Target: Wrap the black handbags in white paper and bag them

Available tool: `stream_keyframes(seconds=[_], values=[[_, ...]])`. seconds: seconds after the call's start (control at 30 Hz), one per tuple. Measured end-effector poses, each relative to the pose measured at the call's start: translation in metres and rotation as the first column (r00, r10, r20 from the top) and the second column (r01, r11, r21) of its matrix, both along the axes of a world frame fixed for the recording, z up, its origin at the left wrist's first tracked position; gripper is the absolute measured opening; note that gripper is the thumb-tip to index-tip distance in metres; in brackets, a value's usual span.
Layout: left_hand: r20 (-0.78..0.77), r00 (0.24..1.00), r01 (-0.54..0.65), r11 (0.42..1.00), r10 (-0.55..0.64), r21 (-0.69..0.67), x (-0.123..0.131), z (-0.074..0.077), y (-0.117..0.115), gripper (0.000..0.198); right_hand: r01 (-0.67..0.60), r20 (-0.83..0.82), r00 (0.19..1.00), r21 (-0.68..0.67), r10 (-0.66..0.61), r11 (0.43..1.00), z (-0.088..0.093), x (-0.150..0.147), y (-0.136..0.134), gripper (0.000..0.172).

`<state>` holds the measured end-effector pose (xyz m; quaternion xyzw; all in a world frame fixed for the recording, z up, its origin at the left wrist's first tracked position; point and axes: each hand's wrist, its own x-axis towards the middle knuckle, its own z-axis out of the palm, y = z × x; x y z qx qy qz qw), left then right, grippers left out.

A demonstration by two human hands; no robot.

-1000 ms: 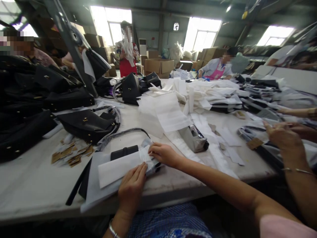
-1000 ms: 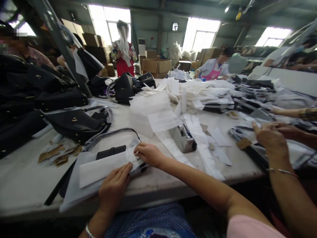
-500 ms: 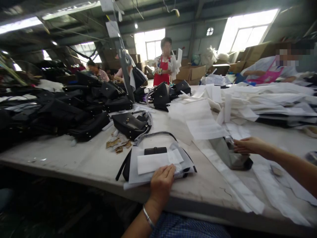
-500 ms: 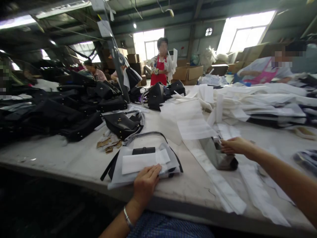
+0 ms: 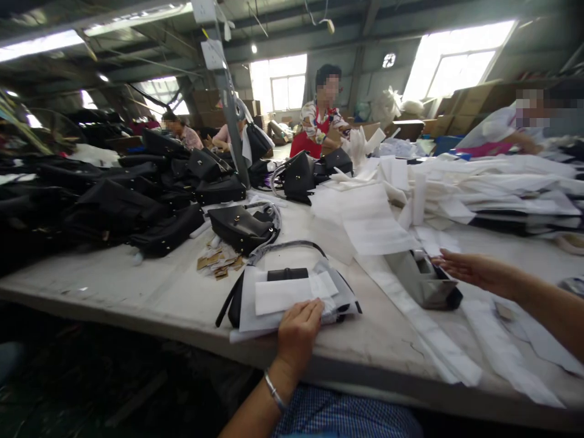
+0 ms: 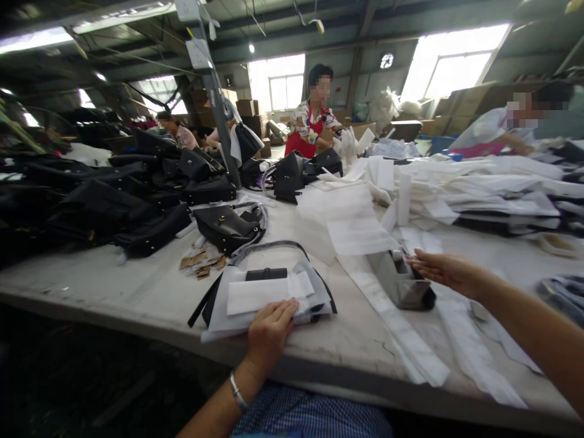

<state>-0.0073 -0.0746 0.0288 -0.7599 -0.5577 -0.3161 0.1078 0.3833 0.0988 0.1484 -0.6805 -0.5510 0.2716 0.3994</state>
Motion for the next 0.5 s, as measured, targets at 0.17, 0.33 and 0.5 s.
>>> stream_keyframes(seconds=[0.17, 0.33, 0.5], values=[[-0.038, 0.999, 0.018, 0.999, -0.016, 0.036, -0.003, -0.001, -0.001, 0.035, -0.019, -0.349, 0.935, -0.236, -0.066, 0.972, 0.021, 0.009, -0.07, 0.031], [-0.058, 0.996, 0.067, 0.996, -0.063, 0.065, -0.008, -0.007, 0.005, 0.038, 0.083, -0.303, 0.943, -0.188, -0.138, 0.979, -0.008, 0.004, -0.124, 0.035], [-0.095, 0.995, 0.052, 0.995, -0.044, 0.09, -0.009, -0.008, 0.004, 0.037, 0.163, -0.213, 0.96, -0.094, -0.18, 0.982, -0.063, 0.004, -0.132, 0.049]])
